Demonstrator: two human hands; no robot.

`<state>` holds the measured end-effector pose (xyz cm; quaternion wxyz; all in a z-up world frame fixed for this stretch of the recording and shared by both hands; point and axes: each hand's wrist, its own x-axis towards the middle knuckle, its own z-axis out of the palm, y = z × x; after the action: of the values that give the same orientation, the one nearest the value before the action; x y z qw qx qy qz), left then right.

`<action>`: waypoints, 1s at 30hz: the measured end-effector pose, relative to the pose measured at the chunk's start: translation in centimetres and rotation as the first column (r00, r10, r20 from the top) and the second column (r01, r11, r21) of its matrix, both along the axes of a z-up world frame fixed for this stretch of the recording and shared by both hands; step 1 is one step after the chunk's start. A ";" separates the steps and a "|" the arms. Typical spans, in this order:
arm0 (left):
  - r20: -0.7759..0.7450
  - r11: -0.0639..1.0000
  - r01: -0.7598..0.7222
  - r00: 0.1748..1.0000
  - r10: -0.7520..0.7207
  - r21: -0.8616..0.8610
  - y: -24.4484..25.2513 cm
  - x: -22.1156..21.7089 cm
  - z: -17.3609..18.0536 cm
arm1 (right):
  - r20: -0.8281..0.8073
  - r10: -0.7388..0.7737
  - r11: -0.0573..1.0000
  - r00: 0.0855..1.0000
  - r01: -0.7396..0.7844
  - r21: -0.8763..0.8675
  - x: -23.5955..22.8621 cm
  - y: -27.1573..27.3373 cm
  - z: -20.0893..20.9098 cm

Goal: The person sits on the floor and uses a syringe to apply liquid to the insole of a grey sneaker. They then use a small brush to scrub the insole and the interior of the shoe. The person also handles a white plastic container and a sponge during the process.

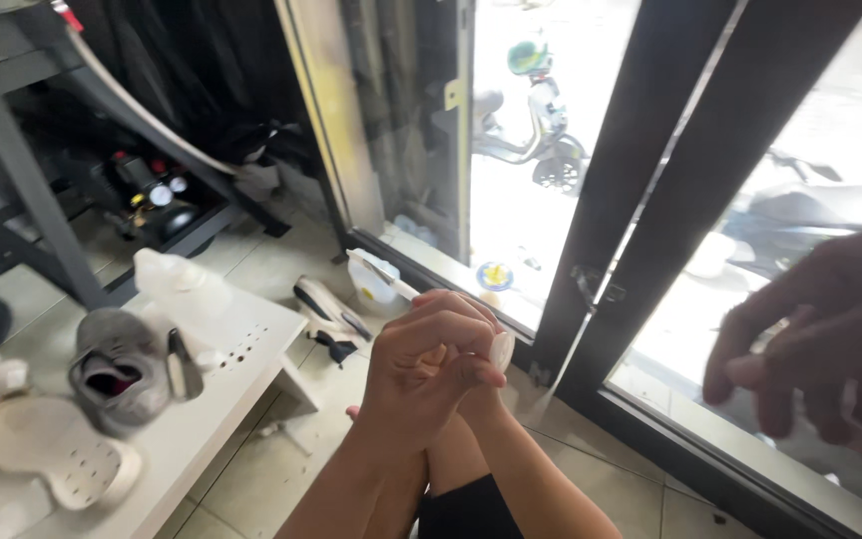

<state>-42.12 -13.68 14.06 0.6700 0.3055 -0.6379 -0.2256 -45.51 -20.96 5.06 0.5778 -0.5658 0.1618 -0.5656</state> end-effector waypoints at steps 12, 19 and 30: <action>-0.012 0.967 0.201 0.979 -0.205 -0.158 -4.9 -6.9 -0.3 | 0.233 -0.104 0.987 0.967 0.129 -0.096 -5.5 -2.2 -0.5; 0.014 0.994 0.078 0.997 -0.077 -0.080 -3.6 -7.9 1.2 | 0.170 -0.084 0.986 0.982 0.107 -0.128 -6.7 -2.0 -0.2; -0.050 0.981 -0.186 0.982 0.183 -0.053 -1.6 -0.3 1.3 | 0.103 0.084 0.926 0.991 -0.040 -0.374 -0.1 -2.1 0.3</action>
<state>-42.43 -15.25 15.36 0.7106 0.3387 -0.5980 -0.1508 -45.63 -23.10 5.33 0.4864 -0.6356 -0.0002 -0.5996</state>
